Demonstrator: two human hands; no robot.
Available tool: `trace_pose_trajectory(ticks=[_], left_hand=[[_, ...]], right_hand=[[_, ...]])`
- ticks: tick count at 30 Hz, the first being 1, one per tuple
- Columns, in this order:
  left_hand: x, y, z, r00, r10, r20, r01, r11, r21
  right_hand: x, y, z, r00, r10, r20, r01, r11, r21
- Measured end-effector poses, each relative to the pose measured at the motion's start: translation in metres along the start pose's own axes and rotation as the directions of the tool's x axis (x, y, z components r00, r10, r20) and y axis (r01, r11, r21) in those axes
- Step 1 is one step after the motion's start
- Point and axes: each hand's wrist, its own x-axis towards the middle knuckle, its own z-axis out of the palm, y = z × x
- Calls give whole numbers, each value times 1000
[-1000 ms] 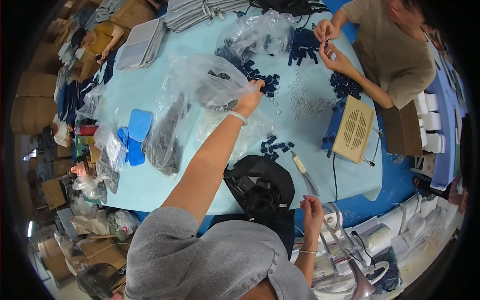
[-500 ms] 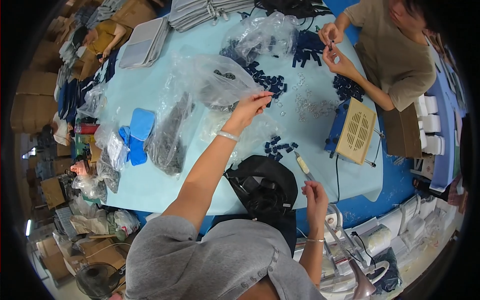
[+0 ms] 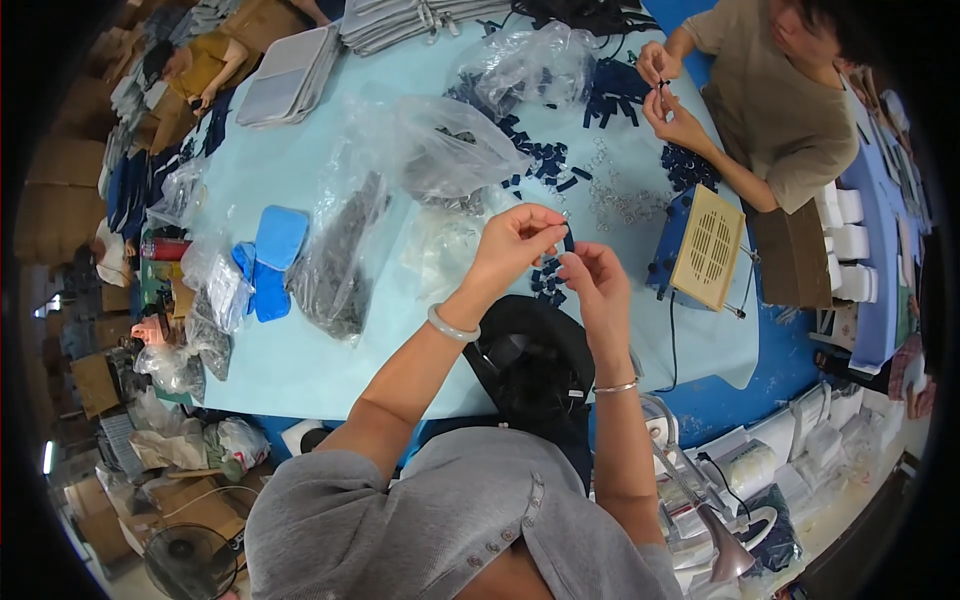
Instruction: Assembling small hardware components onto straps at a workshop table.
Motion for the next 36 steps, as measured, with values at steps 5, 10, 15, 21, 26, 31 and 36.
trace_pose_trajectory(ticks=[5, 10, 15, 21, 26, 31, 36], left_hand=[[-16, 6, -5, 999, 9, 52, -3, 993, -115], [-30, 11, -12, 996, 18, 90, -4, 987, -163], [-44, 22, -11, 992, 59, 116, -38, 984, -177], [-59, 29, -5, 989, 104, 104, -95, 991, -90], [-67, 27, -2, 986, 150, 73, -147, 988, -44], [-78, 28, 6, 973, 230, -8, -231, 973, -27], [-88, 27, 20, 893, 446, -68, -414, 870, 269]], right_hand=[[-7, -5, 4, 999, -2, 46, -3, 995, 95], [-19, -14, 6, 995, 46, 85, -61, 983, 175], [-29, -22, 7, 996, 25, 82, -37, 988, 148], [-42, -32, 10, 999, -11, 54, 8, 998, 60], [-50, -35, 10, 997, -64, 40, 64, 998, 6], [-63, -46, 15, 963, -259, -79, 247, 959, -141], [-66, -48, 18, 920, -378, -107, 334, 896, -292]])
